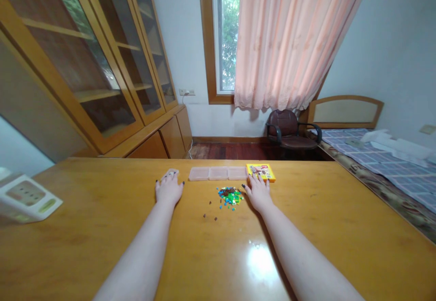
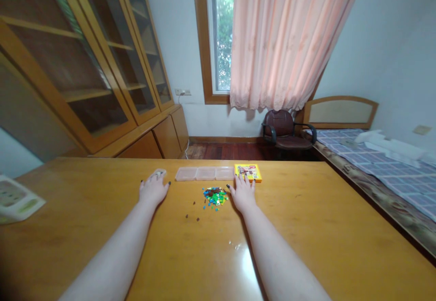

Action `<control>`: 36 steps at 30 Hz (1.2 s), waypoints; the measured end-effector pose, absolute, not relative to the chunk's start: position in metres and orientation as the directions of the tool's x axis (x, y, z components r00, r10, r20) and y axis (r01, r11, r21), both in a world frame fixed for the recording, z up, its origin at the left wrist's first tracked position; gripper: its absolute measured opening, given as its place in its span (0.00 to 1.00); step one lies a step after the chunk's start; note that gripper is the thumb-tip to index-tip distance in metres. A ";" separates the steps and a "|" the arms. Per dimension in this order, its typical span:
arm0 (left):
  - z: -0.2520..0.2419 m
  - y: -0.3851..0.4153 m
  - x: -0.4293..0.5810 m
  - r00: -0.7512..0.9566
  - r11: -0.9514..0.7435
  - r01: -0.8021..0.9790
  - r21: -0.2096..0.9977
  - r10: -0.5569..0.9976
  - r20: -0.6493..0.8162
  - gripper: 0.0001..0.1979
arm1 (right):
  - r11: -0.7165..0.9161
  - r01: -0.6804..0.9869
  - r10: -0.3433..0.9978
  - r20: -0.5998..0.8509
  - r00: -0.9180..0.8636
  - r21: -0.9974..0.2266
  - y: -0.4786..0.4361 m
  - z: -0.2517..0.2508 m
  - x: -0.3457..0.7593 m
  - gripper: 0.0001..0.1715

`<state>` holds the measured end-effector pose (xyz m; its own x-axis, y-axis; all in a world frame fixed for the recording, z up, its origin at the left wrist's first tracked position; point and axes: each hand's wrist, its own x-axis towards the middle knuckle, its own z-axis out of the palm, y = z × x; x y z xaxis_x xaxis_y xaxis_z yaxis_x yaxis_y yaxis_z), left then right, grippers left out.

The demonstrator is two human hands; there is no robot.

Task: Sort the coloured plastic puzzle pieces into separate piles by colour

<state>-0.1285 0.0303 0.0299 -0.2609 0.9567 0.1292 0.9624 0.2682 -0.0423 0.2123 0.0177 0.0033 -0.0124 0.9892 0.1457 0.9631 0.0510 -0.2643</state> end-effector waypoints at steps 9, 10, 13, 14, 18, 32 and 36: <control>0.020 0.031 -0.177 -0.101 0.123 0.988 -0.094 0.972 0.210 0.29 | 0.045 0.959 0.989 0.147 -0.004 -0.278 0.018 0.005 0.210 0.33; 0.020 0.032 -0.177 -0.106 0.134 0.984 -0.115 0.969 0.222 0.30 | 0.042 0.960 0.990 0.144 -0.002 -0.277 0.018 0.004 0.211 0.34; 0.020 0.035 -0.179 -0.082 0.117 0.983 -0.145 0.971 0.223 0.27 | 0.040 0.960 0.990 0.141 0.000 -0.278 0.018 0.003 0.212 0.34; 0.020 0.036 -0.181 -0.053 0.084 0.987 -0.140 0.976 0.209 0.27 | 0.042 0.959 0.990 0.140 -0.002 -0.282 0.018 0.003 0.212 0.34; 0.020 0.036 -0.186 0.089 -0.078 0.993 -0.084 0.987 0.136 0.28 | 0.045 0.954 0.992 0.127 -0.007 -0.298 0.019 0.002 0.212 0.35; 0.009 0.050 -0.148 0.240 -0.250 0.965 0.080 0.964 0.117 0.31 | 0.047 0.934 0.987 0.161 0.011 -0.355 0.022 -0.001 0.218 0.33; 0.005 0.056 -0.144 0.235 -0.247 0.964 0.095 0.964 0.123 0.33 | 0.052 0.921 0.977 0.209 0.032 -0.386 0.024 -0.003 0.221 0.31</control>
